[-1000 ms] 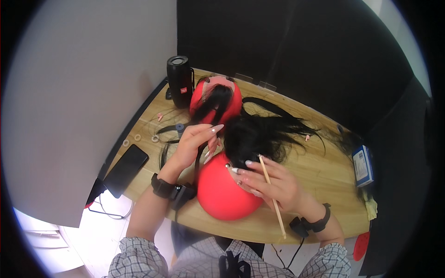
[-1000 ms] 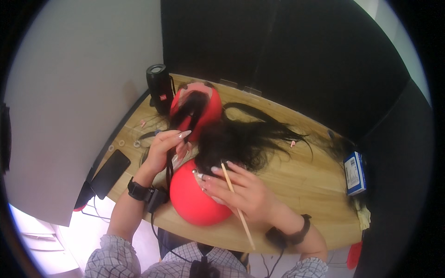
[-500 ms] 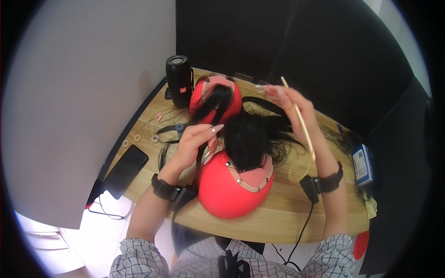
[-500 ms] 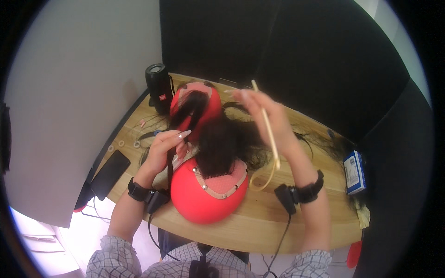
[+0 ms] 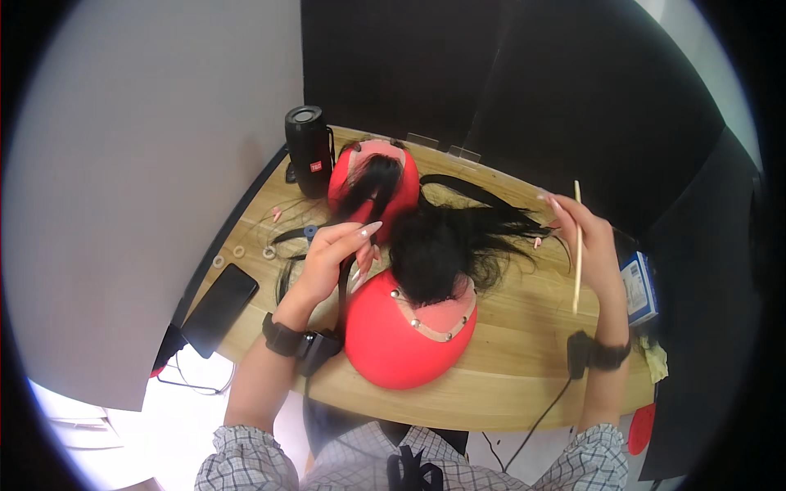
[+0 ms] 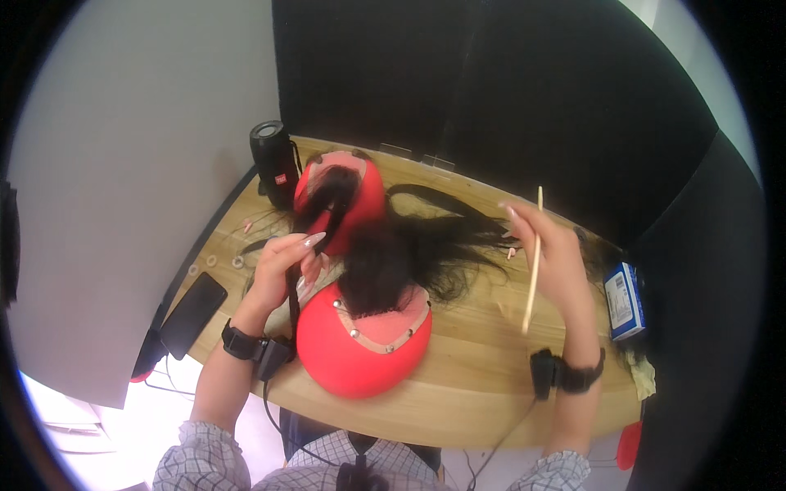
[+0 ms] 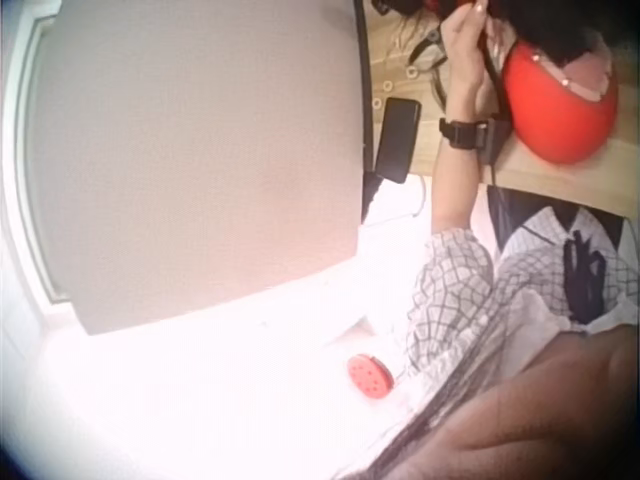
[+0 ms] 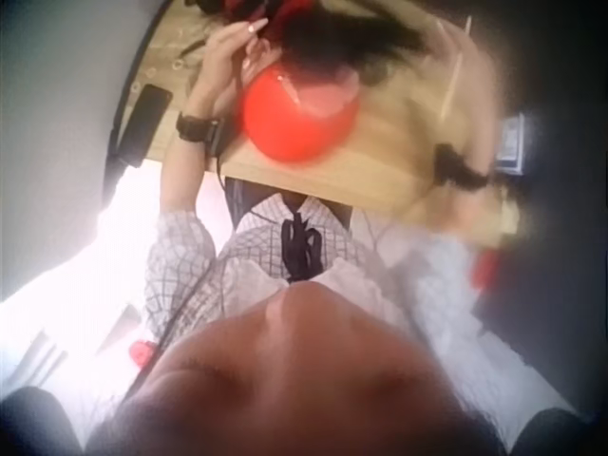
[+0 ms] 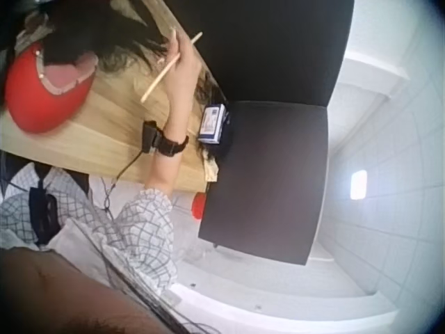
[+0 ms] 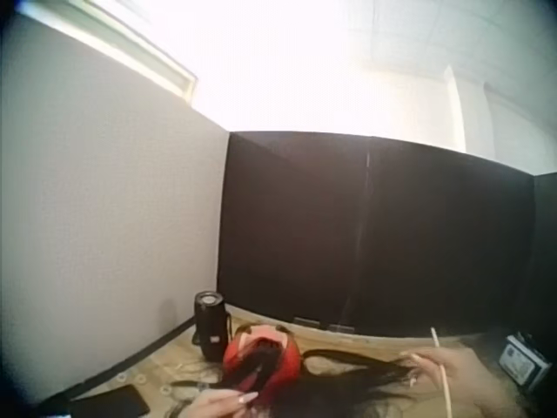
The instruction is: Weaving individual hair strands into a wig base using a specialized hook tool.
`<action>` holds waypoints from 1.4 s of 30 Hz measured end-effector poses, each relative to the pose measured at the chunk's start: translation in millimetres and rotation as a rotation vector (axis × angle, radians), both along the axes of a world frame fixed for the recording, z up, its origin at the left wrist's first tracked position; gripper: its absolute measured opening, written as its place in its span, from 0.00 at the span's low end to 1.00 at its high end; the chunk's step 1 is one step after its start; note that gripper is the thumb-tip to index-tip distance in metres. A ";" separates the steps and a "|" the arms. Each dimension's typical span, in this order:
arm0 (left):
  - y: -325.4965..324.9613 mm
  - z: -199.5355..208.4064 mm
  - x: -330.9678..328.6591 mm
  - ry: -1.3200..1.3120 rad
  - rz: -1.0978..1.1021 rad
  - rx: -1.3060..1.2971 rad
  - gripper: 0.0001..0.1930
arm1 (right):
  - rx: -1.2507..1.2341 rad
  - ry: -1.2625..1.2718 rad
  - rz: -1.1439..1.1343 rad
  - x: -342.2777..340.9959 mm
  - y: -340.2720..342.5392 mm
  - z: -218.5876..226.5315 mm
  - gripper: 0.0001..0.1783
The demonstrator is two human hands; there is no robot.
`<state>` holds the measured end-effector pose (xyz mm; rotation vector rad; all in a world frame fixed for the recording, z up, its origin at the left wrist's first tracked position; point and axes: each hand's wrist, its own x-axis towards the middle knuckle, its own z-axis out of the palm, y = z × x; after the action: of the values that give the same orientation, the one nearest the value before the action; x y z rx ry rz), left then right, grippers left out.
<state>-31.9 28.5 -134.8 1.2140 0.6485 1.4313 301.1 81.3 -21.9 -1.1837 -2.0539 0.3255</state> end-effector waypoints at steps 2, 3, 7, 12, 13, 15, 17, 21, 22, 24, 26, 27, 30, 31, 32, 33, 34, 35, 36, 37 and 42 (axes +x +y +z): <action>0.1 1.0 0.0 -0.002 -0.018 0.012 0.17 | 0.240 -0.006 0.221 2.4 -31.1 -12.9 0.12; 0.4 0.1 0.7 0.000 -0.007 0.013 0.17 | 0.254 -0.114 0.319 2.6 -52.1 -22.1 0.12; 0.5 1.0 2.8 0.024 0.012 0.006 0.17 | 0.295 -0.167 0.592 -30.7 -86.7 -47.9 0.14; 1.3 -0.7 4.7 0.073 0.004 -0.003 0.17 | 0.219 -0.015 0.654 -40.3 -80.0 -68.8 0.20; 1.2 -0.9 5.1 0.077 0.003 0.000 0.17 | 0.220 -0.006 0.649 -42.0 -75.2 -71.5 0.20; 1.0 -1.3 7.0 0.070 0.000 -0.027 0.17 | 0.226 0.006 0.695 -44.3 -63.8 -72.2 0.20; 1.5 -2.5 7.5 0.065 -0.001 -0.057 0.17 | 0.165 0.044 0.717 -49.8 -52.2 -74.8 0.20; 1.6 -3.3 6.6 0.046 -0.029 -0.082 0.17 | -0.013 0.138 0.719 -64.9 -32.2 -77.0 0.22; 1.1 -2.7 6.8 0.036 -0.041 -0.088 0.17 | -0.013 0.144 0.718 -69.8 -27.1 -81.1 0.22; -0.6 -2.7 11.9 0.022 -0.043 -0.134 0.17 | -0.132 0.249 0.734 -76.3 -17.4 -93.0 0.20; -1.7 -2.3 19.9 0.008 -0.041 -0.182 0.16 | -0.211 0.299 0.742 -77.7 -14.2 -103.6 0.18; -1.9 -2.2 25.9 -0.015 -0.005 -0.175 0.17 | -0.189 0.325 0.723 -79.7 -13.9 -106.7 0.18; -2.9 -7.6 28.1 -0.061 0.024 -0.142 0.18 | -0.138 0.365 0.678 -82.6 -17.0 -110.4 0.17; -3.6 -9.7 28.0 -0.087 0.015 -0.113 0.17 | -0.106 0.375 0.651 -82.8 -19.2 -110.7 0.17; -4.2 -11.3 29.1 -0.088 0.013 -0.116 0.17 | -0.108 0.374 0.648 -82.1 -23.1 -109.9 0.17; -4.9 -12.8 30.4 -0.052 0.079 -0.093 0.17 | -0.104 0.376 0.595 -81.2 -28.7 -108.5 0.17; -5.2 -13.9 31.2 -0.016 0.144 -0.070 0.18 | -0.101 0.377 0.541 -80.6 -34.6 -107.7 0.17; -4.5 -15.1 32.3 -0.017 0.143 -0.075 0.18 | -0.105 0.377 0.538 -80.1 -41.0 -109.3 0.17; -2.5 -15.6 33.2 -0.004 0.188 -0.019 0.18 | -0.067 0.404 0.452 -80.2 -47.9 -111.5 0.17; -0.2 -15.9 34.1 0.009 0.234 0.037 0.18 | -0.029 0.429 0.364 -79.3 -53.7 -112.3 0.17; 5.8 -5.7 17.0 -0.024 0.286 0.126 0.18 | 0.075 0.167 0.213 -61.7 -70.1 -91.2 0.17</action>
<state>-14.9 34.2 -140.5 1.2349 0.7472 1.7441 239.4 11.2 -113.1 -0.8649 -2.0295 0.4298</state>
